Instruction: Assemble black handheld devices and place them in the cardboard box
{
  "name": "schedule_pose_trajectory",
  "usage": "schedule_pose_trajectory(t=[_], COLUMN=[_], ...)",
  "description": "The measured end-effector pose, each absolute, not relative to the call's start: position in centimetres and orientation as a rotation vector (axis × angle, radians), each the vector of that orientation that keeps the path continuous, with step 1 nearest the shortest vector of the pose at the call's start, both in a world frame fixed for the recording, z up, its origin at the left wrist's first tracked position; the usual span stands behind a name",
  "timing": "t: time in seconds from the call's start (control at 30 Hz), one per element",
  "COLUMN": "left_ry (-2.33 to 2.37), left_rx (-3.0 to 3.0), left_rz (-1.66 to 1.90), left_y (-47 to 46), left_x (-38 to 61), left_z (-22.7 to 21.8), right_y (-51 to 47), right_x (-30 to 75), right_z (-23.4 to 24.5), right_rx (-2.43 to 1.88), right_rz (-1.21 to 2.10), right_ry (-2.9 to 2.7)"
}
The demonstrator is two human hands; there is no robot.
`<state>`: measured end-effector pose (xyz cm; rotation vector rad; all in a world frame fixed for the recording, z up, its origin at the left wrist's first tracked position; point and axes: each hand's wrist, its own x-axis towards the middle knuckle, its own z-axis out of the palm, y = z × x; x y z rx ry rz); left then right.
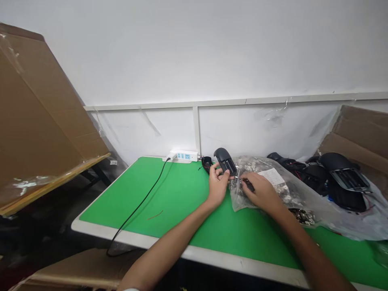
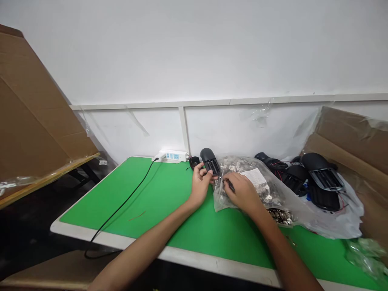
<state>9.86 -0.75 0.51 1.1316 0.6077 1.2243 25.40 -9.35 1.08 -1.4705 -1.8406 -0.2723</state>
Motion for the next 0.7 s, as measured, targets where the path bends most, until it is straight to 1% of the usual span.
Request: schedule_pose_trajectory(t=[0.33, 0.53, 0.7], left_ry=[0.537, 0.499, 0.495], left_rx=[1.096, 1.162, 1.230], left_rz=[1.131, 1.108, 1.126], left_y=[-1.01, -1.38, -1.42], left_x=[9.50, 9.65, 9.86], left_z=[1.03, 0.93, 0.36], right_y=[-9.19, -9.05, -8.81], right_x=[25.12, 25.06, 25.13], right_z=[1.27, 1.02, 0.51], right_rx=[-1.434, -1.448, -1.481], right_rz=[-0.201, -0.162, -0.162], right_ry=[-1.539, -1.532, -1.638])
